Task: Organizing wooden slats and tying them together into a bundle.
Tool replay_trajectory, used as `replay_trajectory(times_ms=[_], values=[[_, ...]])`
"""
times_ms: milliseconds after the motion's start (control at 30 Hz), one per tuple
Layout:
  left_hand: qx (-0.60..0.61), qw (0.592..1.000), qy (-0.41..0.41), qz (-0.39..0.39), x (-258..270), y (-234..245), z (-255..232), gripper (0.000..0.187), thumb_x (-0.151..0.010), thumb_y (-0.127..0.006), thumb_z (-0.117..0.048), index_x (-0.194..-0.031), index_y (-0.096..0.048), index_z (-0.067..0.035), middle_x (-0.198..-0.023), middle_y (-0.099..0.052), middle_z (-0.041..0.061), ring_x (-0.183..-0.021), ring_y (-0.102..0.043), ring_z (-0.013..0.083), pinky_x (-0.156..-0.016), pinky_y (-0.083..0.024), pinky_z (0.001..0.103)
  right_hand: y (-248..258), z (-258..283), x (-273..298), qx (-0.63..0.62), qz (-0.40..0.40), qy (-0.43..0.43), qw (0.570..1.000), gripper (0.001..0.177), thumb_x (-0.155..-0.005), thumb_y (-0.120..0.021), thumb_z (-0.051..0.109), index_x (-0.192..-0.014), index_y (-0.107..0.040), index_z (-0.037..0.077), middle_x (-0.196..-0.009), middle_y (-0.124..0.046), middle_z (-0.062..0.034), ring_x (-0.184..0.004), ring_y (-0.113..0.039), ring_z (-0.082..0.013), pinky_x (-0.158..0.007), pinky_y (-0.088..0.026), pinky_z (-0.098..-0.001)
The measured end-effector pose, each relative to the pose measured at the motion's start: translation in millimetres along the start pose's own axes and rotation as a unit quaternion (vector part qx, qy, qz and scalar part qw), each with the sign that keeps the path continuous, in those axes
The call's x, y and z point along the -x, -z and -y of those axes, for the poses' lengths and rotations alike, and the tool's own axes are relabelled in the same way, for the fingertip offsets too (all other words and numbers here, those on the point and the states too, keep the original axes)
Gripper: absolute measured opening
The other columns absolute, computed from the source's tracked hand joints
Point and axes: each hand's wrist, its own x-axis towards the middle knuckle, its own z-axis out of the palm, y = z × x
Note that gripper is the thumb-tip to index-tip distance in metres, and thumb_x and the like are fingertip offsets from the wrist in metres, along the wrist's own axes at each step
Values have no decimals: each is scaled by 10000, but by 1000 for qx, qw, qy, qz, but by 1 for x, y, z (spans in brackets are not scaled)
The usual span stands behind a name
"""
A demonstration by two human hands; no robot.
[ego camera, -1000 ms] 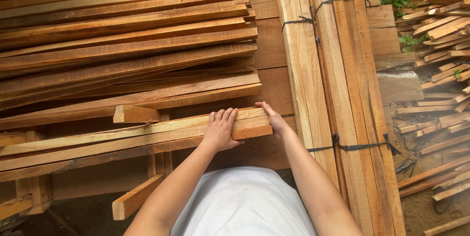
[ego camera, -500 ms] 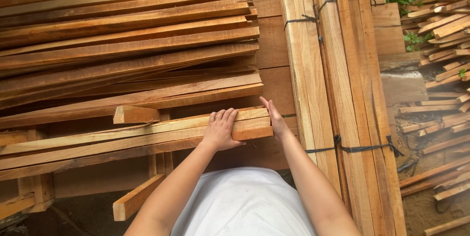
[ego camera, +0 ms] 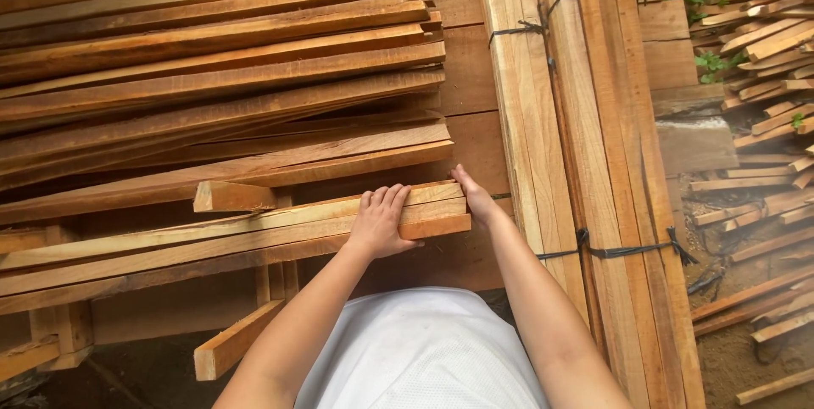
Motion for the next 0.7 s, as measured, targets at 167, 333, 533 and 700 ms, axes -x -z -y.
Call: replay_trajectory(times_ms=[167, 333, 533, 700], values=[[2, 1000, 0, 0, 0, -1, 4, 1225, -590, -786, -736, -1570, -307, -179, -1516, -426, 21, -1398, -391, 228, -1140, -261, 424, -10, 3, 11, -31, -7, 18, 999, 976, -972, -361, 779, -1642, -194, 89, -1709, -113, -163, -1576, -60, -322, -1296, -7, -482], [13, 1000, -4, 0, -2, 0, 2, 1235, -588, -785, -743, -1574, -308, -172, -1519, -429, 27, -1401, -391, 235, -1141, -263, 432, -9, -5, 11, -46, -12, 94, 994, 964, -1025, -240, 723, -1620, -153, -30, -1681, -150, -273, -1565, -42, -420, -1282, -19, -524], [7, 1000, -3, -8, 0, -2, 1, 1229, -584, -780, -748, -1570, -315, -181, -1510, -439, 17, -1394, -400, 223, -1134, -267, 416, 12, -36, -19, 54, -113, 175, 977, 674, -1101, -414, 520, -1421, -559, -55, -1485, -508, -291, -1439, -420, -411, -1229, -290, -516], [2, 1000, -11, -15, -4, -17, 8, 1261, -552, -782, -765, -1571, -317, -184, -1508, -441, 15, -1392, -406, 224, -1125, -284, 426, -15, -22, 13, 488, -175, 354, 779, 367, -988, -623, 474, -1304, -648, 290, -1364, -598, 52, -1336, -521, -224, -1133, -359, -542]])
